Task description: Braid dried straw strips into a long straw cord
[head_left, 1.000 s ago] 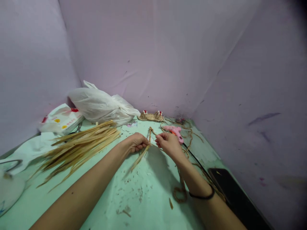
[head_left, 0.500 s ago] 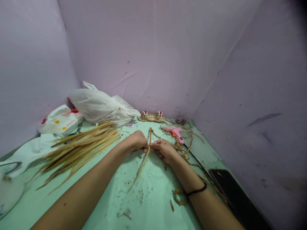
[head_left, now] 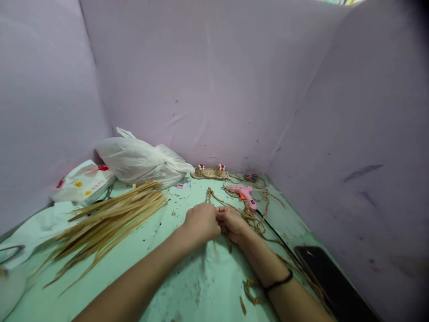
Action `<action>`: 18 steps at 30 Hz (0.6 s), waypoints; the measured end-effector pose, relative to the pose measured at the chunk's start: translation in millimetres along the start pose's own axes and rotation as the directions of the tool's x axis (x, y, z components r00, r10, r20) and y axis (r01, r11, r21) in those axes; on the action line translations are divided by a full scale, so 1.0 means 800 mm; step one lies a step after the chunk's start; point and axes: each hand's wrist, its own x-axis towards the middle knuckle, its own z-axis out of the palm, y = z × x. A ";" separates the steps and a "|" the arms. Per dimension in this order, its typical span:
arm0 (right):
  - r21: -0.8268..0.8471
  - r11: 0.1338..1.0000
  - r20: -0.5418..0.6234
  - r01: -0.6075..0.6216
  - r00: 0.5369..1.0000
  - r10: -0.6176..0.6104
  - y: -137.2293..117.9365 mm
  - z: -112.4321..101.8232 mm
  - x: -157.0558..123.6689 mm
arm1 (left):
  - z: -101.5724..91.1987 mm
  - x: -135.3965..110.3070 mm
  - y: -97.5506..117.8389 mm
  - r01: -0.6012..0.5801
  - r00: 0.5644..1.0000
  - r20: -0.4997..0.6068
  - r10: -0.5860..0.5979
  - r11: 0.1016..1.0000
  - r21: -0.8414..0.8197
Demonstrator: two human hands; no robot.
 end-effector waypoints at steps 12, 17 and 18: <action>-0.093 0.995 0.097 0.043 0.995 -0.033 -0.007 -0.002 -0.003 | -0.011 0.045 -0.041 0.312 0.921 0.372 -0.115 0.788 -0.530; -0.460 0.856 0.034 0.237 0.968 -0.249 0.005 -0.005 0.007 | -0.009 0.042 -0.035 0.238 0.961 0.206 -0.183 0.929 -0.282; -0.535 0.806 0.033 0.254 0.959 -0.280 0.006 -0.006 0.009 | -0.009 0.041 -0.034 0.213 0.970 0.171 -0.175 0.946 -0.242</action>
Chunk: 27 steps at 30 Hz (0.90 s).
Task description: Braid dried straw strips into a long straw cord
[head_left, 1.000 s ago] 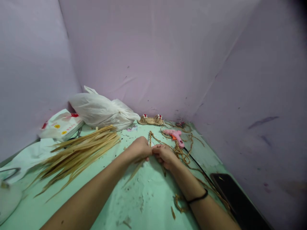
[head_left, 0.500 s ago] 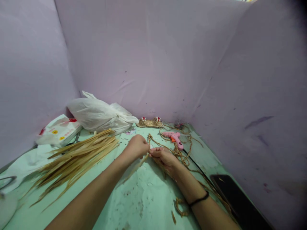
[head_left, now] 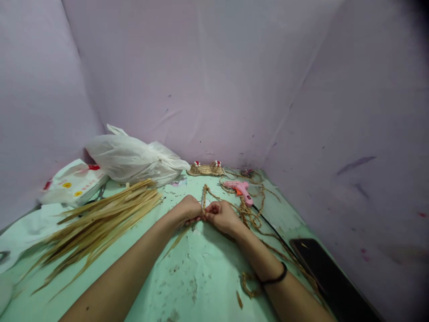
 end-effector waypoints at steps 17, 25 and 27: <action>-0.218 0.945 0.139 -0.243 0.951 0.276 -0.025 -0.065 -0.017 | 0.007 0.002 -0.012 -0.053 0.998 -0.033 0.048 0.984 -0.171; -0.434 0.879 0.014 -0.195 0.975 0.224 -0.033 -0.113 -0.028 | 0.001 -0.002 -0.006 0.018 1.000 0.012 -0.016 0.981 -0.195; -0.463 0.876 -0.085 -0.134 0.991 0.107 -0.040 -0.113 -0.032 | 0.002 -0.003 -0.007 0.026 1.000 0.000 -0.026 0.982 -0.186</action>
